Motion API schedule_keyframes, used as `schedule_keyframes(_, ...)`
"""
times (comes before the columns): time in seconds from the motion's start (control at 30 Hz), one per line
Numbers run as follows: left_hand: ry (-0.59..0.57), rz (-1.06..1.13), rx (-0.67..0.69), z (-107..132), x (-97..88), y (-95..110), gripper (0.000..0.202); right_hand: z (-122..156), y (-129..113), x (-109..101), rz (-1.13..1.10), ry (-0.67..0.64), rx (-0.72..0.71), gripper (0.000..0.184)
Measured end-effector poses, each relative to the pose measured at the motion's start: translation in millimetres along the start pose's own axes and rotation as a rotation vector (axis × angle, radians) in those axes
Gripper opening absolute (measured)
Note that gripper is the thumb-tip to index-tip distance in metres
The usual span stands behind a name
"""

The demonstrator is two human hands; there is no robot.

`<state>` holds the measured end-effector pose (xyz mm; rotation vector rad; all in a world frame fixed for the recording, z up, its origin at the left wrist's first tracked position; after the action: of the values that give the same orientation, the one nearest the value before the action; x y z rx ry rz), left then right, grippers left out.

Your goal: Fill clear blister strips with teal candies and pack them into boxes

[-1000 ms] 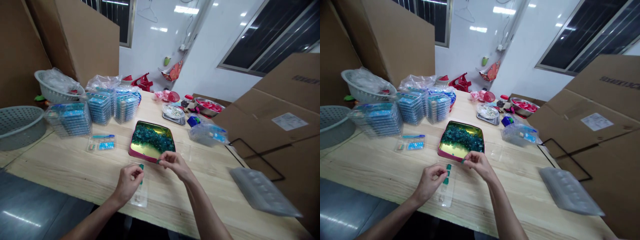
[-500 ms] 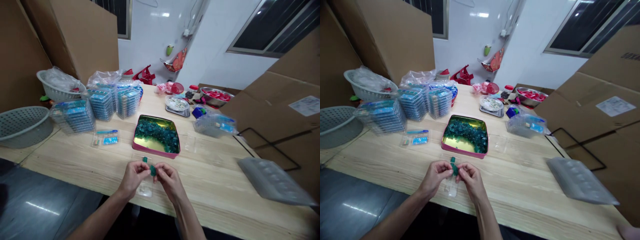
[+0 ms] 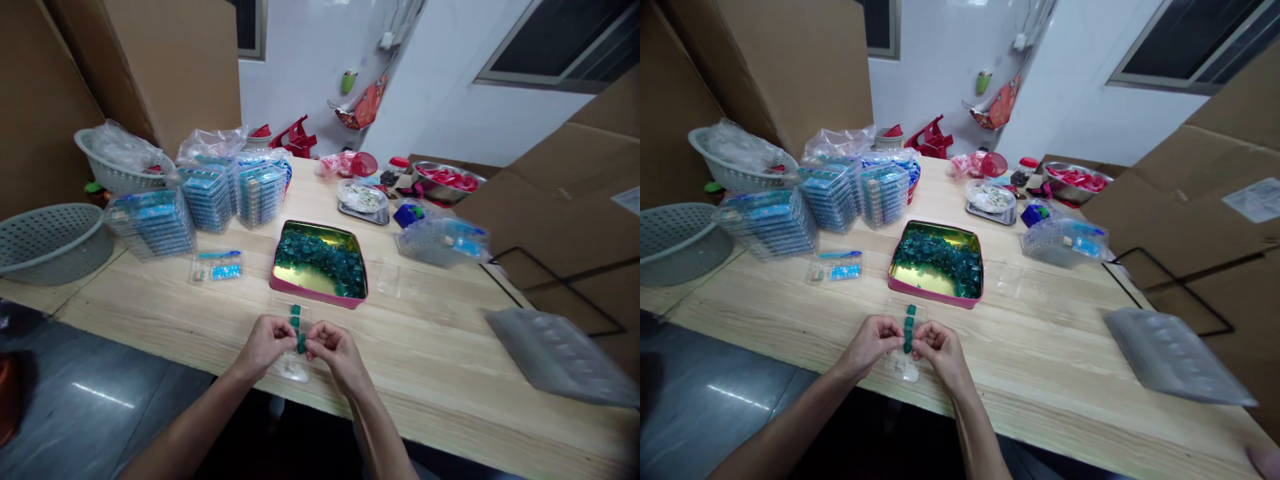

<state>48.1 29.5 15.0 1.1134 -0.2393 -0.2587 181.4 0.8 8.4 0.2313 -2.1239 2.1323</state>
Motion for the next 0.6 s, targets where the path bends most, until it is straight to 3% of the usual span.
schedule_keyframes(0.1, 0.07, -0.236, 0.009, -2, -7.9, -8, 0.007, 4, 17, 2, 0.073, 0.001, 0.077, 0.027)
schedule_keyframes(0.2, 0.146, -0.499, 0.031, -6, -10.4, -12, 0.013, 6, 27, 4, 0.259, 0.007, 0.071, 0.016)
schedule_keyframes(0.3, 0.176, -0.686, 0.061, -10, -6.8, -13, 0.018, 5, 22, 7, 0.553, -0.01, -0.021, 0.005)
schedule_keyframes(0.43, 0.197, -0.889, 0.118, -10, 0.2, -11, 0.019, 2, 7, 16, 0.918, -0.076, -0.104, 0.014)
schedule_keyframes(0.6, 0.222, -0.924, 0.268, 6, 7.2, -4, 0.022, 5, 0, 24, 1.063, -0.125, -0.135, 0.018)
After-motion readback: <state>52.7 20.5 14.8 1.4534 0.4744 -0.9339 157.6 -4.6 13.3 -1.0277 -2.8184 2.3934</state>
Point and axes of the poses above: each hand's wrist, its own z-axis away from the middle knuckle, its own x-axis out of the palm, y = z × x, the point moved 6 cm from there along -z, towards the middle knuckle, and after that the axes turned 11 degrees about -x, right-handed, at the moved point
